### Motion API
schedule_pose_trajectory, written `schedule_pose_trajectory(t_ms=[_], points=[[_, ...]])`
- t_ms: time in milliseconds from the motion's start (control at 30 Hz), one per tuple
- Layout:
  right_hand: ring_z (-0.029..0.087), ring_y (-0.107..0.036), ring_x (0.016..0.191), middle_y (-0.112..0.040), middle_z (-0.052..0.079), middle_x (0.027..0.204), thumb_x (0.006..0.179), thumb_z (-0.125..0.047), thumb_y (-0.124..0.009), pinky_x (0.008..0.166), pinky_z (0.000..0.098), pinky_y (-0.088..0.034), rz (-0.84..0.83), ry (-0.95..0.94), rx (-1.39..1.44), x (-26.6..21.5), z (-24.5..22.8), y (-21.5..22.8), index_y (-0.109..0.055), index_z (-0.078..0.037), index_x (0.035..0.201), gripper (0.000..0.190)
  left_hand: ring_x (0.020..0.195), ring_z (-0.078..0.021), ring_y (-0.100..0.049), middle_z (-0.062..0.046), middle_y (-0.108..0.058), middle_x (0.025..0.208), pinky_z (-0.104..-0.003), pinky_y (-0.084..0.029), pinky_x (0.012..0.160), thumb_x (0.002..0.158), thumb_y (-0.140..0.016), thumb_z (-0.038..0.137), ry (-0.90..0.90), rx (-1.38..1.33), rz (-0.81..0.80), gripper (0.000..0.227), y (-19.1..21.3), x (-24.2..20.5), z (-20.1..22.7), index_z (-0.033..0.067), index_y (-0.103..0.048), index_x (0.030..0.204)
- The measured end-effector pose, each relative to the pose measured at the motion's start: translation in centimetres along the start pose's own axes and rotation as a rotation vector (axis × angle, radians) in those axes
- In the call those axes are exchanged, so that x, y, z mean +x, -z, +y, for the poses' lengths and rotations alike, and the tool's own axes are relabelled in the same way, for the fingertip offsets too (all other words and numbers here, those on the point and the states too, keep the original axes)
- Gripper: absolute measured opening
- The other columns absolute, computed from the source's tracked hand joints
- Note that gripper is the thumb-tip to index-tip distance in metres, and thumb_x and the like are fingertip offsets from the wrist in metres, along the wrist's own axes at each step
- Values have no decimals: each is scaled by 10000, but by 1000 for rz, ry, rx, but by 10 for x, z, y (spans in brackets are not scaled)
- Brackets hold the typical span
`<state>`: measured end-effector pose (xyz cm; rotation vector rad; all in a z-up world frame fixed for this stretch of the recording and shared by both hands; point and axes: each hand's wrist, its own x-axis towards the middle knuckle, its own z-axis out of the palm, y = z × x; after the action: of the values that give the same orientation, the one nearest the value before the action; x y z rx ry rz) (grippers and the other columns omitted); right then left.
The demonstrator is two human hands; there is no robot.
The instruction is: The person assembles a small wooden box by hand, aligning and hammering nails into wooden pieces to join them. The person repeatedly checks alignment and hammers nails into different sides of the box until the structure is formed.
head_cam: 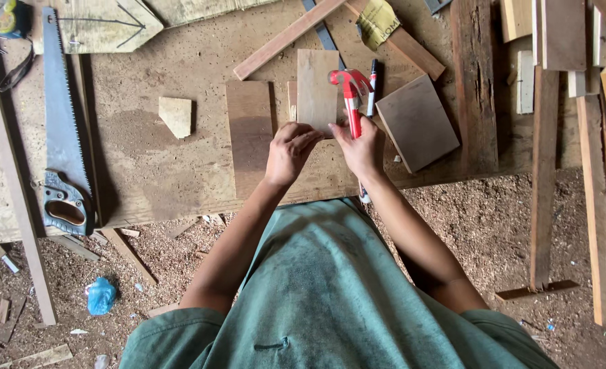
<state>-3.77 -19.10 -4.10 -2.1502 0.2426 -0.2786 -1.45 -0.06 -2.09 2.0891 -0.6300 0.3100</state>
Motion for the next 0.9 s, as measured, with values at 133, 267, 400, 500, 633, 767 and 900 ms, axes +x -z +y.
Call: schedule_pose_trajectory(t_ms=[133,267,400,500,633,767,900], points=[[93,-579,655,-656,-13,752,922,-268,-861,601,274,-470,-2,-28,112,3,27,-19,-733,-10,1139,361,912,-277,-684,-80,-709,997,-380,-562,817,860,-806,96,54,-10,-4,165,-1,-5,0,67,-774,1019],[109,-478,604,-570,-15,704,973,-296,-832,564,312,-391,-66,-75,230,3,44,-29,-669,-25,954,317,905,-276,-682,-72,-707,982,-386,-562,833,857,-810,97,52,-8,6,159,-2,-8,1,69,-776,1010],[75,-470,551,-553,-56,649,936,-346,-784,519,303,-379,-86,-117,161,3,32,-18,-677,-88,962,281,929,-276,-683,-74,-702,994,-392,-570,870,863,-804,102,18,21,28,159,-3,-6,4,67,-769,1015],[91,-443,537,-510,-41,613,954,-317,-811,525,309,-363,-101,-118,106,8,24,-14,-587,-70,780,376,924,-269,-684,-74,-701,995,-394,-572,881,867,-803,102,19,22,32,159,-4,-7,4,64,-769,1017],[106,-412,599,-482,-19,654,969,-254,-807,561,314,-344,-78,-48,187,7,14,-12,-586,-45,817,340,904,-271,-688,-79,-703,983,-385,-574,811,867,-812,100,64,11,19,153,-4,-8,5,58,-774,1009],[100,-423,601,-501,-22,654,962,-237,-799,563,308,-360,-63,-37,192,8,6,-11,-598,-48,832,305,892,-265,-699,-82,-710,987,-381,-584,795,882,-808,96,93,11,10,158,-5,-9,5,62,-777,1033],[114,-403,581,-477,-9,631,973,-238,-814,550,316,-340,-80,-60,158,7,8,-11,-554,-41,772,383,916,-271,-704,-78,-712,990,-402,-583,902,879,-803,109,46,43,22,161,-4,-11,3,80,-777,1035]])
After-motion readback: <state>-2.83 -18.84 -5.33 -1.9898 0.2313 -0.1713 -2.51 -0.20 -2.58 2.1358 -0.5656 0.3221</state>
